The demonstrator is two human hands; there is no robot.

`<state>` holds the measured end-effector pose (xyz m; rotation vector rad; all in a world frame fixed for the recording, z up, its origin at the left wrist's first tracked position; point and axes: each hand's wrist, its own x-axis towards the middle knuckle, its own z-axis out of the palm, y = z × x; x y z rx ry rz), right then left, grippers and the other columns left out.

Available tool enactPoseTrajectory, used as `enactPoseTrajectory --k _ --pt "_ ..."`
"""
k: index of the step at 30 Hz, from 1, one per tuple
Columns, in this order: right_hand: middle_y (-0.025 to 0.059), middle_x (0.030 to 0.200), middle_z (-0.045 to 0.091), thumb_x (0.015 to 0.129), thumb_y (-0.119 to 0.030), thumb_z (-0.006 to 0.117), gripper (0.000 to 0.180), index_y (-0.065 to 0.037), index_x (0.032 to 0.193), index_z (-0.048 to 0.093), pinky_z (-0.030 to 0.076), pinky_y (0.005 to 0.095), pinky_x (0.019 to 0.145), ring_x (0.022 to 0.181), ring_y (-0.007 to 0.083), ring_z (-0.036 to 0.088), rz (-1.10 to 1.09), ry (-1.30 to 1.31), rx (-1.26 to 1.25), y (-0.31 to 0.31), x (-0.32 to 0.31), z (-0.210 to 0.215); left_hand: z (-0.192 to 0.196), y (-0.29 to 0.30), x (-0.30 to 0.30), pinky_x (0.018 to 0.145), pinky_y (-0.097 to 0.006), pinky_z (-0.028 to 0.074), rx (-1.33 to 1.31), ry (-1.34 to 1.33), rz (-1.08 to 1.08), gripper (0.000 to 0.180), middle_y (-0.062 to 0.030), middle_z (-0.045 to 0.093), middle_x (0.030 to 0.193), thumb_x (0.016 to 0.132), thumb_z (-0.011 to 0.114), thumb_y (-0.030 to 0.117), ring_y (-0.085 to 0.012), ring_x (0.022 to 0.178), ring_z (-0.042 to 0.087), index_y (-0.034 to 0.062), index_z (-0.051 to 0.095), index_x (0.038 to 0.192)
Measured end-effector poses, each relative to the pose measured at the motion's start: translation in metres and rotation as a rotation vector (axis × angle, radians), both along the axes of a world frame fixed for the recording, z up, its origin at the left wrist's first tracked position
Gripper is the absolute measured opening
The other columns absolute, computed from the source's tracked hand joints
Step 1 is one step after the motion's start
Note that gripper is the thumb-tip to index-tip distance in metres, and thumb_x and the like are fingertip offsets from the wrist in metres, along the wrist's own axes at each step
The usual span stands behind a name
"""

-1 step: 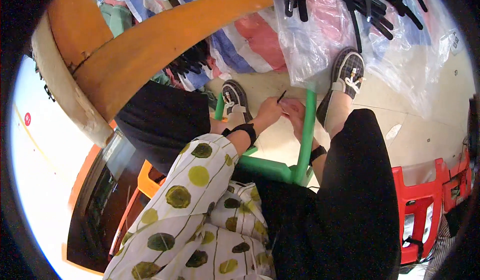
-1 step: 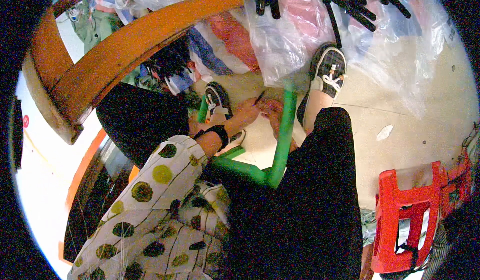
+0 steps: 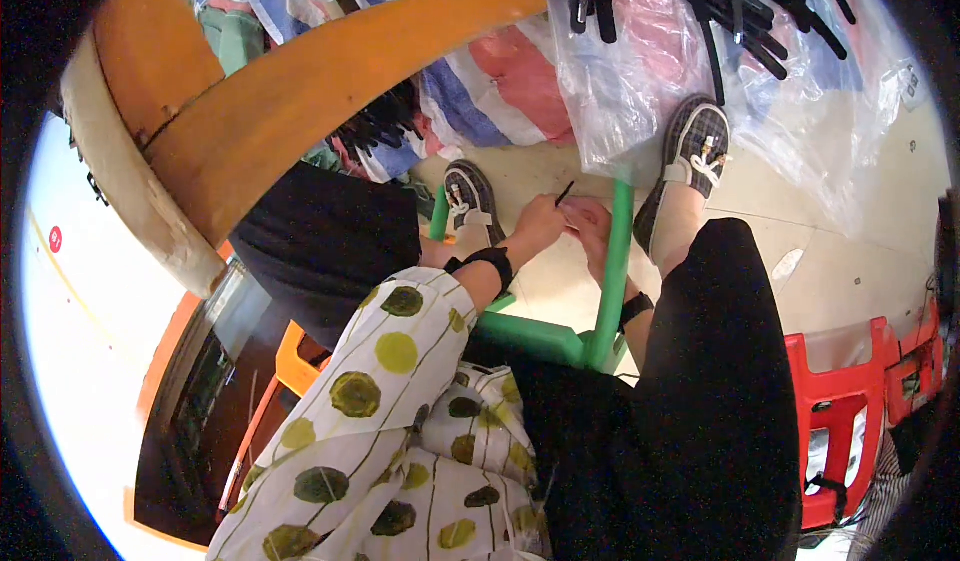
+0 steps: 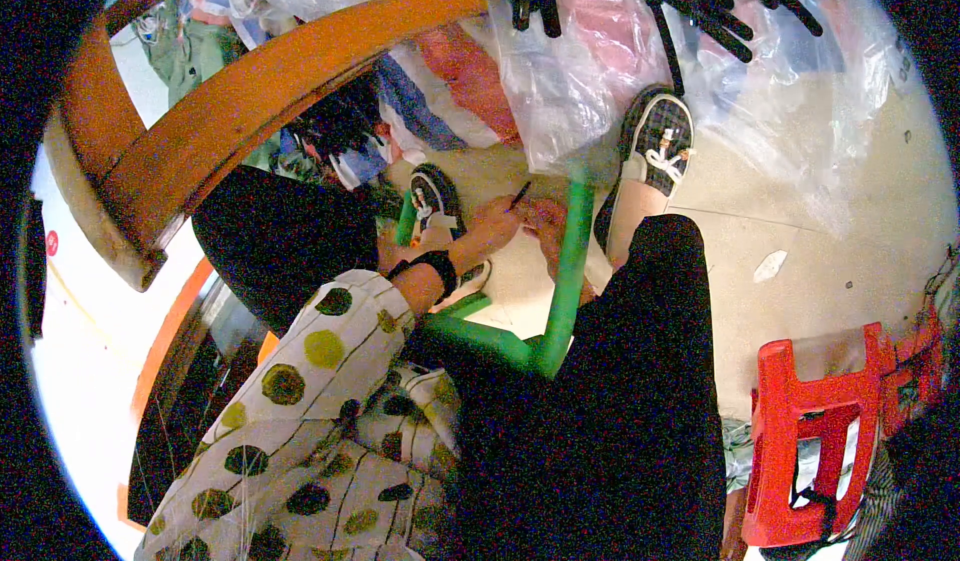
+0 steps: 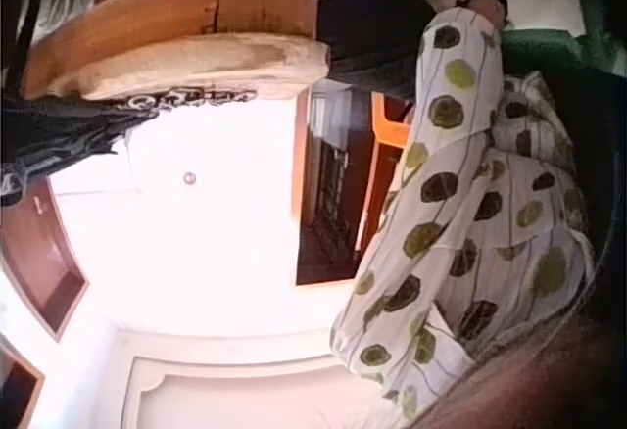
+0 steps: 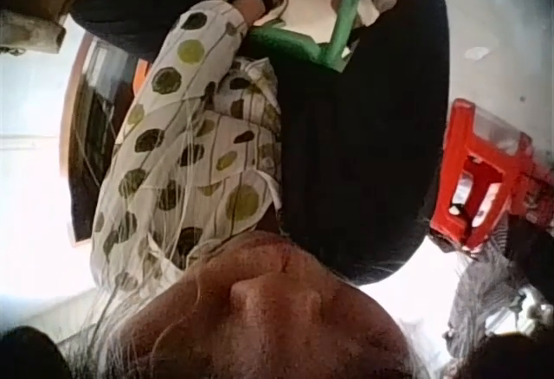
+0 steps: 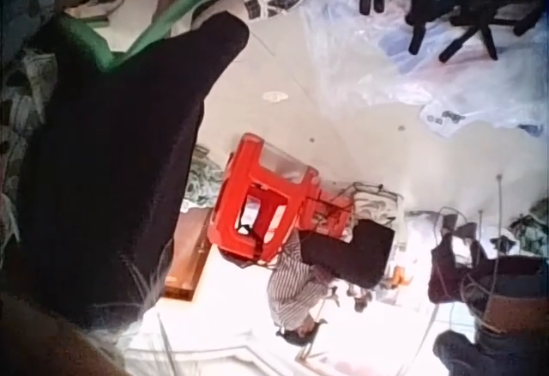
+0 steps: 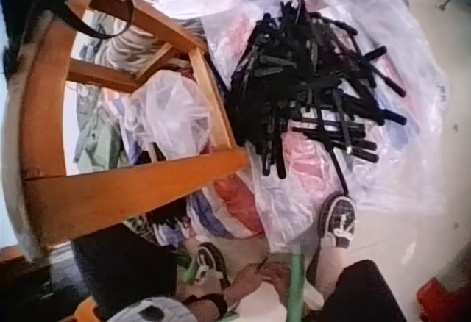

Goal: Assembling small black plastic components by hand.

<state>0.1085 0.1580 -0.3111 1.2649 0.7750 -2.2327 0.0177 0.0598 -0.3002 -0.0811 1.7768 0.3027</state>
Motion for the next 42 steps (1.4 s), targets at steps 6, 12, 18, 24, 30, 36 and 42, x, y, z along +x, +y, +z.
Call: enactPoseTrajectory --k 6,12,18,24,30,36,42 --pt "0.0031 0.091 0.059 0.086 -0.02 0.058 0.022 -0.005 0.103 0.058 0.048 0.0293 0.082 0.085 0.0117 0.056 0.018 -0.064 0.011 -0.009 0.024 -0.024 -0.013 -0.008 0.018 0.067 -0.039 0.048 0.185 -0.098 0.454 0.026 -0.0207 0.064 0.08 0.074 0.051 0.019 -0.0326 0.077 0.063 -0.0015 0.065 0.081" --pt "0.0015 0.084 0.057 0.085 -0.015 0.058 0.019 -0.002 0.1 0.057 0.049 0.0291 0.078 0.076 0.0109 0.055 0.015 -0.084 0.008 0.015 0.07 -0.012 0.013 0.02 -0.013 0.063 -0.035 0.049 0.376 -0.165 -0.018 0.022 -0.0153 0.066 0.076 0.076 0.049 0.013 -0.0237 0.075 0.064 -0.002 0.065 0.077" --pt "0.0071 0.091 0.057 0.09 -0.011 0.043 0.021 0.0 0.105 0.054 0.049 0.0325 0.078 0.08 0.0167 0.056 0.115 -0.341 0.253 0.09 0.111 0.051 0.074 0.049 -0.075 0.064 -0.049 0.05 0.211 -0.141 -0.196 0.026 -0.0195 0.063 0.081 0.08 0.049 0.016 -0.0353 0.075 0.064 0.0015 0.055 0.101" --pt "0.0095 0.086 0.058 0.086 -0.044 0.04 0.039 -0.011 0.102 0.053 0.047 0.0392 0.075 0.082 0.0288 0.058 -0.04 -0.479 0.09 0.125 -0.073 0.057 0.185 0.059 -0.097 0.067 -0.052 0.047 0.523 0.396 -0.277 0.022 -0.0223 0.062 0.08 0.077 0.052 0.014 -0.0403 0.075 0.06 0.0024 0.053 0.097" --pt "0.0112 0.109 0.054 0.088 -0.009 0.048 0.031 -0.001 0.118 0.047 0.047 0.0357 0.079 0.093 0.021 0.053 -0.519 0.487 0.451 0.225 0.05 0.346 0.27 -0.028 -0.077 0.065 -0.047 0.045 0.884 0.399 0.053 0.03 -0.0217 0.058 0.073 0.08 0.051 0.015 -0.0417 0.069 0.056 0.0036 0.047 0.108" --pt "0.0093 0.1 0.054 0.08 -0.014 0.061 0.032 -0.003 0.108 0.051 0.048 0.0403 0.08 0.092 0.0192 0.052 -0.158 0.511 0.566 0.071 -0.049 0.39 0.279 -0.051 -0.061 0.065 -0.026 0.044 1.171 0.04 0.513 0.044 -0.002 0.054 0.09 0.08 0.04 -0.006 -0.012 0.074 0.052 0.002 0.04 0.124" --pt "0.0063 0.088 0.062 0.086 -0.004 0.056 0.015 0.0 0.1 0.056 0.051 0.0315 0.077 0.078 0.0164 0.063 -0.145 0.563 0.289 0.015 -0.091 0.336 0.32 -0.062 -0.073 0.057 -0.023 0.041 1.25 -0.118 0.95 0.028 -0.0053 0.056 0.087 0.086 0.042 0.002 -0.0102 0.065 0.051 0.0008 0.047 0.113"
